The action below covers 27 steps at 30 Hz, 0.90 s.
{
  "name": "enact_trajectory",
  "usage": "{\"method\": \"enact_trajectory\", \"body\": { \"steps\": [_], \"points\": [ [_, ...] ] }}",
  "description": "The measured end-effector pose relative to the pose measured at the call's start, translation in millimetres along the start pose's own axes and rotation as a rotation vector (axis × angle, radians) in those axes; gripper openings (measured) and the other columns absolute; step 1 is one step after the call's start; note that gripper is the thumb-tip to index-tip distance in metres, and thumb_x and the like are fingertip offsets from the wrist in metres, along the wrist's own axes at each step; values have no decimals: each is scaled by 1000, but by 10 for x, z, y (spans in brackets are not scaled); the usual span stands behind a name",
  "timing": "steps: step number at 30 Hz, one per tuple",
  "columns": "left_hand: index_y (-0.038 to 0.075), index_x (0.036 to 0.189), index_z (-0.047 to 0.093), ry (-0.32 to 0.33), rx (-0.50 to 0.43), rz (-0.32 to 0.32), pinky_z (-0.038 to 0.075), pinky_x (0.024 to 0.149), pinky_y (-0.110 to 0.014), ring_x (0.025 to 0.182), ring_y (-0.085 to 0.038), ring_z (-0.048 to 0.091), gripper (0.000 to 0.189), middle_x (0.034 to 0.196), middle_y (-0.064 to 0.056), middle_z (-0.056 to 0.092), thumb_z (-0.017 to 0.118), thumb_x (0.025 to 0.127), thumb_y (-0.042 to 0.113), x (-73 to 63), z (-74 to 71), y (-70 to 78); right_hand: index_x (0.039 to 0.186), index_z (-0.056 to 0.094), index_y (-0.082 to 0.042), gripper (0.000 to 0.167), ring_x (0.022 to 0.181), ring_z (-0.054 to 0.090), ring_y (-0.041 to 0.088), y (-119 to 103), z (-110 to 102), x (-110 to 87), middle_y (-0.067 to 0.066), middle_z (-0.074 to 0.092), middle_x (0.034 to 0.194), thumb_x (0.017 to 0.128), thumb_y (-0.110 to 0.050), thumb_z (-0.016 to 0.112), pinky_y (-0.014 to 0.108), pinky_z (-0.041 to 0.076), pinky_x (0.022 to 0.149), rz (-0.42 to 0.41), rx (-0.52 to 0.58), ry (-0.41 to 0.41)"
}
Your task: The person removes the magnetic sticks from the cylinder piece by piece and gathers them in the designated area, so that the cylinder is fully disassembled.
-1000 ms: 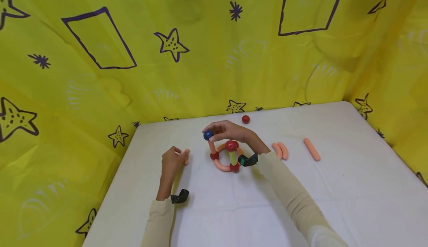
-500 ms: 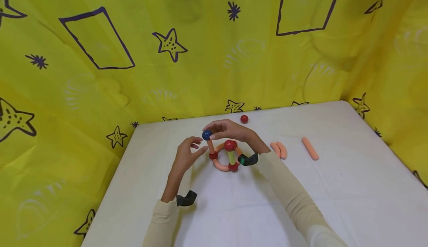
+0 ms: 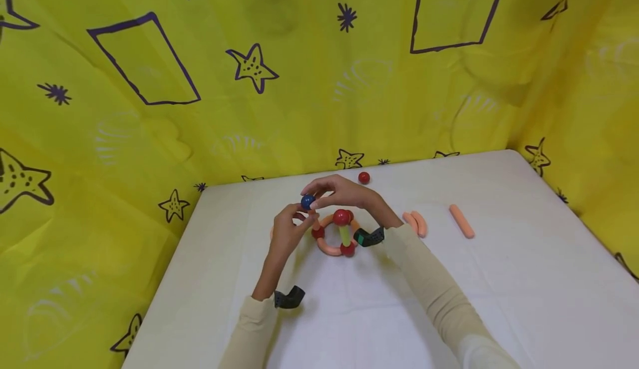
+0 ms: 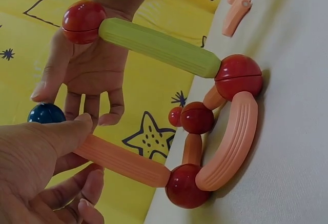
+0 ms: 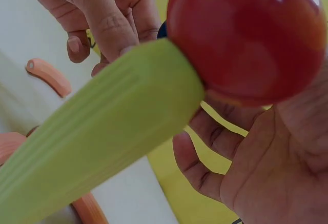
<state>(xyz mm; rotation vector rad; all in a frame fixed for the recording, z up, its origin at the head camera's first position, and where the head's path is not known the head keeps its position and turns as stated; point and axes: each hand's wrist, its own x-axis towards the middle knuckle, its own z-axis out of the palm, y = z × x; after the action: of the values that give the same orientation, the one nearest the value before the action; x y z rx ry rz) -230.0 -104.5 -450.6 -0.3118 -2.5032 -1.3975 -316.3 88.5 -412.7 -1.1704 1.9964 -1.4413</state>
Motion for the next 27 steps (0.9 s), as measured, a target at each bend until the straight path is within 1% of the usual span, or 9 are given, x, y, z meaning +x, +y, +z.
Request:
{"method": "enact_trajectory", "body": {
  "steps": [5,7,10,14,22,27],
  "points": [
    [3,92,73,25,56,47,54,71,-38,81,-25,65,19,92,-12,68,73,88,21,-9,16,2,126,61,-1,36,106,63,27,-33,17,8,16,66,117,92,-10,67,35,55,89,-19,-29,-7],
    [3,90,73,31,72,60,54,70,-37,80,-25,65,18,91,-12,68,73,88,20,-7,21,1,125,61,0,35,106,63,28,-50,21,11,17,66,116,92,-9,67,35,55,89,-20,-37,-9],
    [2,89,73,41,82,77,55,70,-40,79,-26,66,17,90,-13,69,73,88,18,3,22,11,125,61,1,35,105,64,29,-84,21,12,18,66,117,92,-7,67,35,55,90,-13,-50,-7],
    [1,88,73,52,100,96,56,69,-38,77,-26,67,17,86,-13,69,74,87,17,17,23,15,124,62,2,34,102,65,29,-109,15,16,19,66,117,91,-7,67,36,55,91,-7,-69,3],
    [-2,88,72,47,80,79,57,71,-44,77,-29,68,17,87,-15,69,75,86,14,17,32,10,123,63,1,34,99,67,27,-68,9,21,19,66,115,91,-8,68,33,55,89,-5,-77,10],
    [-1,86,72,46,86,93,58,68,-35,76,-27,69,16,86,-14,70,75,86,15,22,26,10,123,63,1,34,98,68,27,-81,11,12,19,66,116,90,-9,69,33,55,89,4,-80,18]
  ]
}}
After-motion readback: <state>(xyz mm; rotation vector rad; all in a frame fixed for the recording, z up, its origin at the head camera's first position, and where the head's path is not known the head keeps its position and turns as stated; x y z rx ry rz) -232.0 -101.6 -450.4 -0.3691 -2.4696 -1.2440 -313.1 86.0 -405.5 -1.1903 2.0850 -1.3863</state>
